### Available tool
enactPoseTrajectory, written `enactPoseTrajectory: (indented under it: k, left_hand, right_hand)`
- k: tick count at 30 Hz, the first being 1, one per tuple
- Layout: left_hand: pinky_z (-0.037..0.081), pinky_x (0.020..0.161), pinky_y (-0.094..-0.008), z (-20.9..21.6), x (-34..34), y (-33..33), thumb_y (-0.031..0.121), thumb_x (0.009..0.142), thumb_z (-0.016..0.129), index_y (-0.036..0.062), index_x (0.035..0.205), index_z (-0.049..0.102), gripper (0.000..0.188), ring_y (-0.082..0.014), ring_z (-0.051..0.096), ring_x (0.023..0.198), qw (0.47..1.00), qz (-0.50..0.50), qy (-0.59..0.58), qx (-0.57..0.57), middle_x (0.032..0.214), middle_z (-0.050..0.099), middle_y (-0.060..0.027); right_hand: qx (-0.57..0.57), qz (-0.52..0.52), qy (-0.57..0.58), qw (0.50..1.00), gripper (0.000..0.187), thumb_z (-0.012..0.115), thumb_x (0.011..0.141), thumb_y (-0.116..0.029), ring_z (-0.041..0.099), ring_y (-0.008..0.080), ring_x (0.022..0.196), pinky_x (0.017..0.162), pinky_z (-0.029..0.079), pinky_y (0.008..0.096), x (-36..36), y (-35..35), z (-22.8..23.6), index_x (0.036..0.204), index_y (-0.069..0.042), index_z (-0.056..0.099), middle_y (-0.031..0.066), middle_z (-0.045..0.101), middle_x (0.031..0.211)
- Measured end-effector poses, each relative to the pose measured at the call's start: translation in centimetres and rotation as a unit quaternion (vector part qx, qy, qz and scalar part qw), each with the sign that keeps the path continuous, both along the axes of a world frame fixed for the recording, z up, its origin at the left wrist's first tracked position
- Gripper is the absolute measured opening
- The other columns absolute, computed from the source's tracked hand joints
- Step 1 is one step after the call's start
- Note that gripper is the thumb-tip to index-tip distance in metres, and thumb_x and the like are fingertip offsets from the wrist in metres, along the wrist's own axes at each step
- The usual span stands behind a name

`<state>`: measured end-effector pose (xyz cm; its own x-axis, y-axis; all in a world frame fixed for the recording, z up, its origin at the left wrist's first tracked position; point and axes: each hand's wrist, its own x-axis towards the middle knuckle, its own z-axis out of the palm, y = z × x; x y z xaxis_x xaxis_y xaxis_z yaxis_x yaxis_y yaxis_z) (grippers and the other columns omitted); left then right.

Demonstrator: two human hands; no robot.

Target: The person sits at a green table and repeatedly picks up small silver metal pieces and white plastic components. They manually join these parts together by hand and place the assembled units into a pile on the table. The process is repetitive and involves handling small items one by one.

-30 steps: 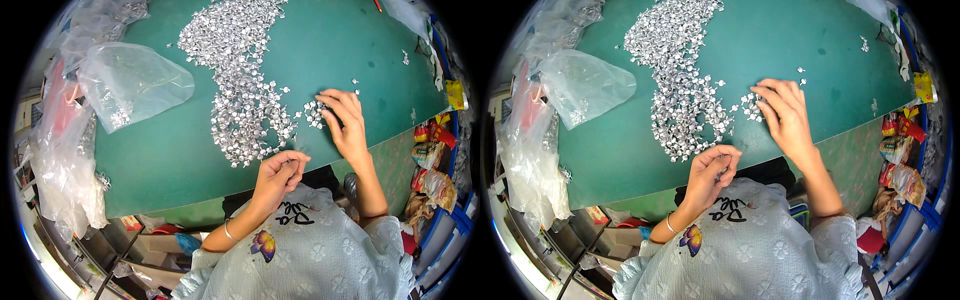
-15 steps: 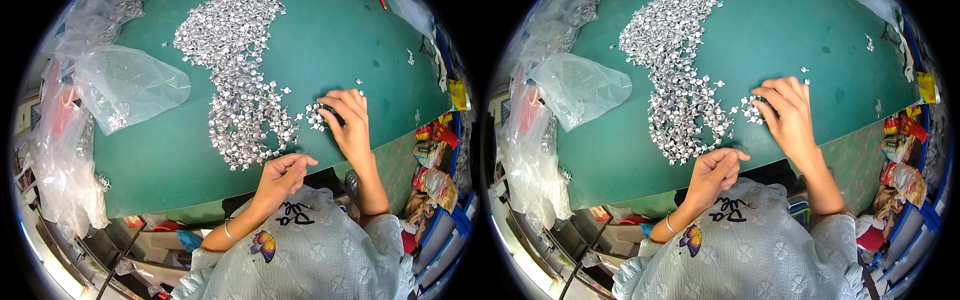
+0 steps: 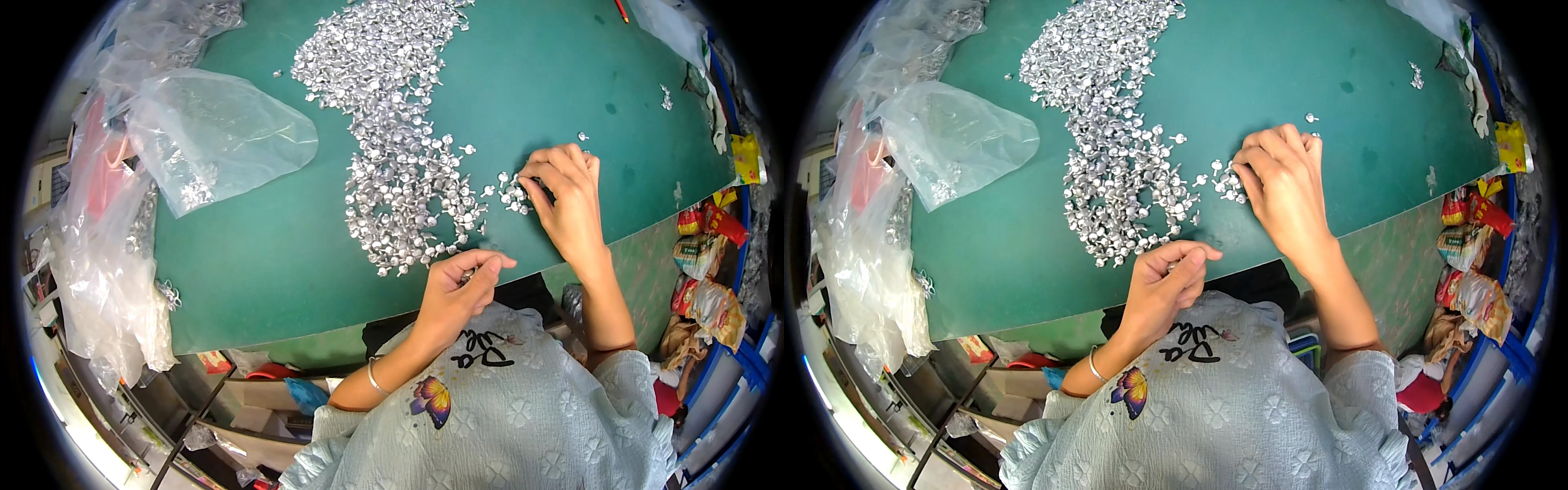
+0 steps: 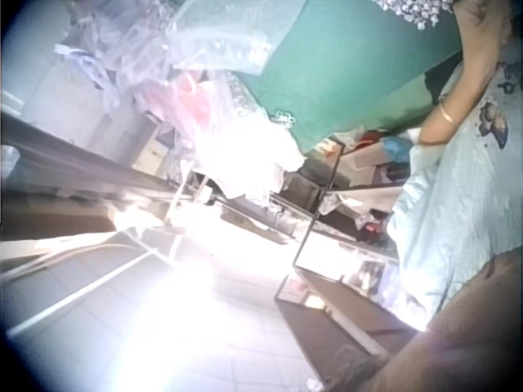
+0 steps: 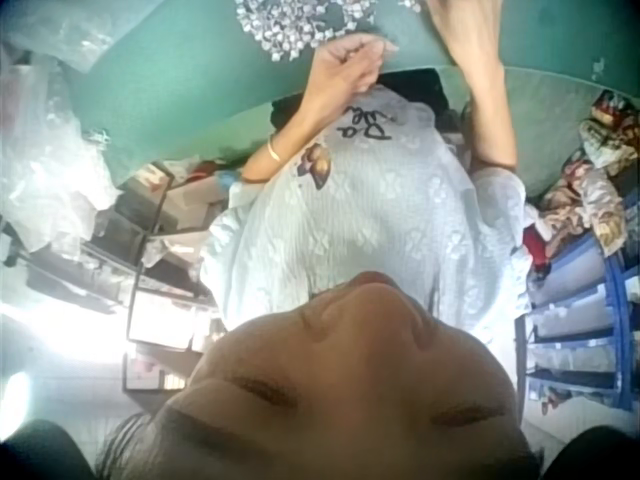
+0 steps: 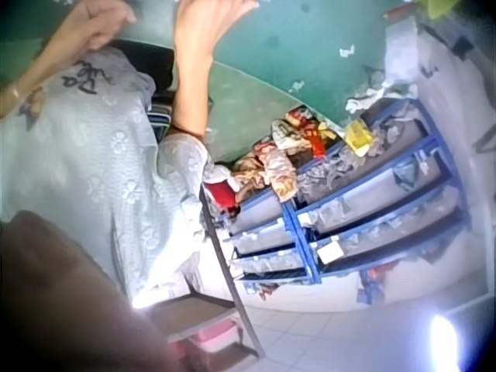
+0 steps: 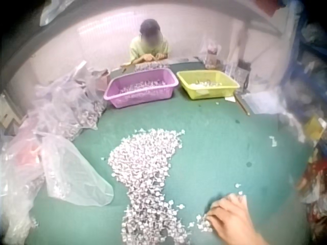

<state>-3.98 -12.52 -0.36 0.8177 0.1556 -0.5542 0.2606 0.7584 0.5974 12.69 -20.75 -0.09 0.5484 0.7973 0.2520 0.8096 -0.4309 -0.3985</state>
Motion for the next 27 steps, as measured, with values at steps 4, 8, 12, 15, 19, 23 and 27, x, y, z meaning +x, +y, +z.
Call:
enactPoseTrajectory:
  k: [4, 8, 12, 15, 19, 23, 27]
  left_hand:
    - [0.021, 0.042, -0.0184, 0.5, 0.1, -0.2, 0.012, 0.088, 0.052, -0.0023, 0.096, 0.059, 0.018, -0.0018, 0.029, 0.047, 0.999, 0.015, -0.001, 0.039, 0.056, 0.038, 0.0057]
    - [0.028, 0.044, -0.0165, 0.7, 0.5, -0.3, 0.010, 0.084, 0.059, 0.0030, 0.099, 0.061, 0.017, -0.0005, 0.036, 0.051, 0.994, 0.062, 0.002, 0.089, 0.061, 0.043, 0.0063]
    - [0.028, 0.046, -0.0160, 1.4, 1.4, -0.6, 0.006, 0.080, 0.063, 0.0029, 0.099, 0.062, 0.020, 0.0001, 0.036, 0.054, 0.977, 0.096, -0.018, 0.191, 0.063, 0.045, 0.0066]
    - [0.028, 0.046, -0.0160, 2.6, 1.8, -0.8, 0.006, 0.080, 0.063, 0.0021, 0.095, 0.064, 0.016, 0.0002, 0.035, 0.055, 0.970, 0.106, -0.019, 0.219, 0.062, 0.045, 0.0072]
    - [0.029, 0.046, -0.0159, 3.3, 1.6, -0.7, 0.006, 0.080, 0.063, 0.0014, 0.093, 0.065, 0.014, 0.0005, 0.038, 0.055, 0.962, 0.087, -0.041, 0.257, 0.062, 0.048, 0.0066]
    - [0.032, 0.047, -0.0158, 4.3, 1.1, -0.3, 0.005, 0.080, 0.062, 0.0007, 0.092, 0.065, 0.012, 0.0006, 0.040, 0.056, 0.958, 0.068, -0.068, 0.269, 0.064, 0.052, 0.0055]
    - [0.033, 0.047, -0.0160, 4.8, 0.8, -0.5, 0.003, 0.080, 0.061, -0.0001, 0.090, 0.064, 0.011, 0.0003, 0.042, 0.056, 0.946, 0.067, -0.103, 0.299, 0.064, 0.054, 0.0043]
  right_hand:
    - [0.048, -0.039, 0.013, 0.998, 0.008, 0.066, 0.068, -0.004, 0.050, 0.0201, 0.078, 0.072, 0.032, 0.0321, -0.2, -0.4, 0.2, 0.074, -0.004, 0.060, 0.0036, 0.058, 0.080]
    - [0.085, -0.032, 0.101, 0.991, 0.009, 0.065, 0.069, -0.001, 0.052, 0.0209, 0.077, 0.072, 0.034, 0.0314, -1.4, -0.7, 1.8, 0.075, -0.003, 0.059, 0.0057, 0.059, 0.080]
    - [0.103, 0.011, 0.133, 0.986, 0.010, 0.064, 0.068, 0.000, 0.054, 0.0214, 0.077, 0.071, 0.035, 0.0310, -3.1, -0.9, 4.8, 0.075, -0.002, 0.057, 0.0066, 0.059, 0.078]
    - [0.111, 0.031, 0.127, 0.985, 0.011, 0.064, 0.067, 0.001, 0.054, 0.0221, 0.076, 0.071, 0.035, 0.0319, -3.8, -1.0, 5.8, 0.074, -0.003, 0.057, 0.0068, 0.058, 0.077]
    - [0.124, 0.057, 0.132, 0.982, 0.011, 0.064, 0.066, 0.001, 0.054, 0.0219, 0.075, 0.070, 0.036, 0.0319, -4.0, -1.5, 6.6, 0.075, -0.002, 0.057, 0.0067, 0.058, 0.077]
    - [0.134, 0.096, 0.144, 0.976, 0.012, 0.066, 0.066, -0.002, 0.054, 0.0222, 0.074, 0.068, 0.036, 0.0312, -4.1, -1.8, 7.5, 0.076, -0.002, 0.059, 0.0067, 0.059, 0.078]
    - [0.164, 0.127, 0.119, 0.971, 0.012, 0.067, 0.065, -0.004, 0.054, 0.0225, 0.071, 0.066, 0.037, 0.0307, -4.1, -2.4, 7.8, 0.075, -0.001, 0.060, 0.0069, 0.059, 0.075]
